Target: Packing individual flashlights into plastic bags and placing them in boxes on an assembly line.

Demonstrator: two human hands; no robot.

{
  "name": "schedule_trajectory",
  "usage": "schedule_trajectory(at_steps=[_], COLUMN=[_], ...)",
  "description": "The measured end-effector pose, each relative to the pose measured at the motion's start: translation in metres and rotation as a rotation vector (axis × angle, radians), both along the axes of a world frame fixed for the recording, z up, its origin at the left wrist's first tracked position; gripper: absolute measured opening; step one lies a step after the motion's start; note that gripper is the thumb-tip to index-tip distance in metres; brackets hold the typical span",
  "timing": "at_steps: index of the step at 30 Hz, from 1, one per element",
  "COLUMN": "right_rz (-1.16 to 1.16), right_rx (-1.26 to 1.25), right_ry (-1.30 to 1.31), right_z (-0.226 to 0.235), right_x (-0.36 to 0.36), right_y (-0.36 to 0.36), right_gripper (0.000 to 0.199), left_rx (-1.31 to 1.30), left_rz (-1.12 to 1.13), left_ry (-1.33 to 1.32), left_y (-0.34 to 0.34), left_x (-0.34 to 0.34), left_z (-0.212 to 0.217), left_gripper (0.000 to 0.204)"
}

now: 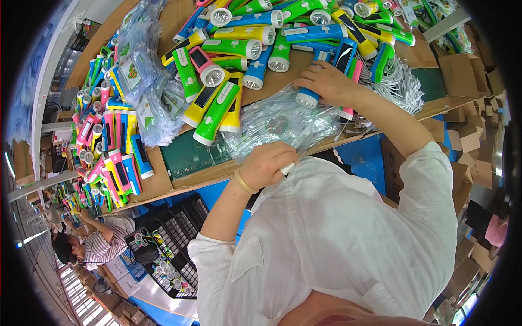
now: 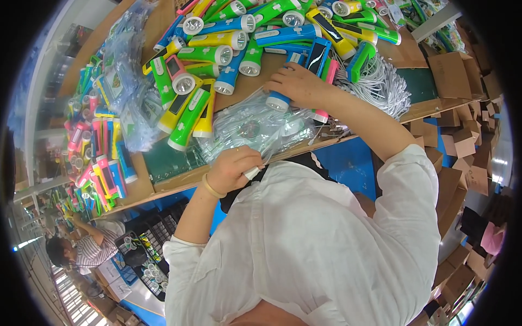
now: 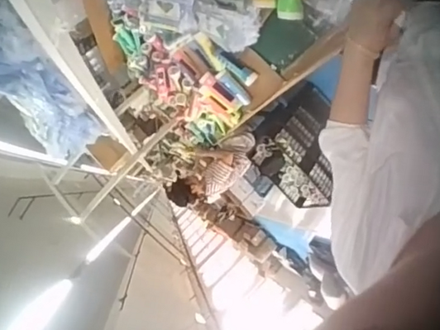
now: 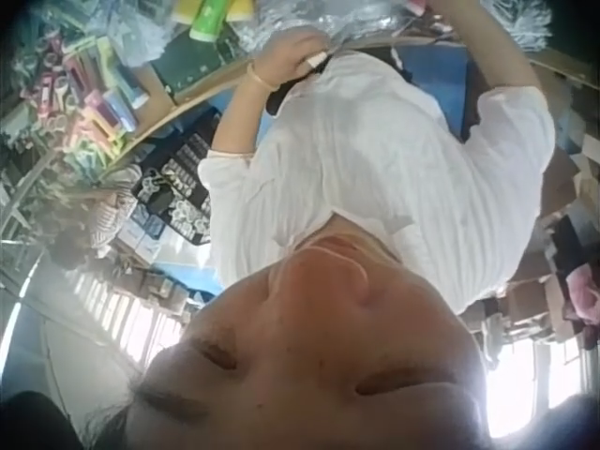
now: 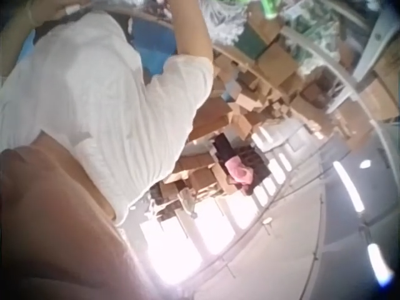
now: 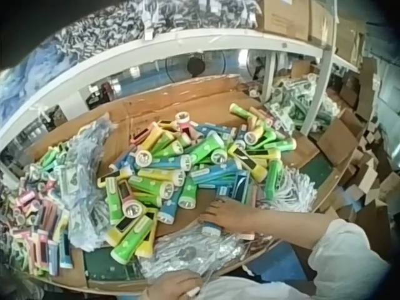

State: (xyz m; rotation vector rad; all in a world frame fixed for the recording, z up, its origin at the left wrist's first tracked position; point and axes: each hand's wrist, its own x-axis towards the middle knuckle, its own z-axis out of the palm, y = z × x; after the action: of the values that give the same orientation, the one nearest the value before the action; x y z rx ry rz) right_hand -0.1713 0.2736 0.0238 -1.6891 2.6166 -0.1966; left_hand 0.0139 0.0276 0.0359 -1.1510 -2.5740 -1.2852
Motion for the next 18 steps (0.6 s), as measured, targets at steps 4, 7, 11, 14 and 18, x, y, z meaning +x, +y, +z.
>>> schedule_trajectory(at_steps=[4, 7, 11, 14, 18], right_rz=[-0.357, -0.388, -0.258, -0.304, -0.257], right_rx=[-0.373, -0.92, -0.766, -0.726, -0.635], right_ry=[-0.237, -1.013, -1.239, -1.312, -1.361], right_z=[0.019, 0.051, 0.071, 0.055, 0.028], right_x=[-0.003, 0.018, 0.067, 0.073, 0.081], right_y=[0.005, 0.006, -0.011, -0.016, -0.016], right_gripper=[0.061, 0.057, 0.068, 0.074, 0.07], left_rx=[0.074, 0.114, 0.18, 0.182, 0.221], left_rz=[0.139, 0.197, 0.261, 0.309, 0.382], left_ry=[-0.032, -0.092, -0.04, -0.055, -0.002], left_y=[-0.007, -0.009, -0.005, -0.003, 0.0], left_x=[0.004, 0.006, 0.003, 0.003, 0.002], left_z=[-0.006, -0.01, -0.02, -0.022, -0.018], left_gripper=[0.015, 0.016, 0.017, 0.019, 0.019])
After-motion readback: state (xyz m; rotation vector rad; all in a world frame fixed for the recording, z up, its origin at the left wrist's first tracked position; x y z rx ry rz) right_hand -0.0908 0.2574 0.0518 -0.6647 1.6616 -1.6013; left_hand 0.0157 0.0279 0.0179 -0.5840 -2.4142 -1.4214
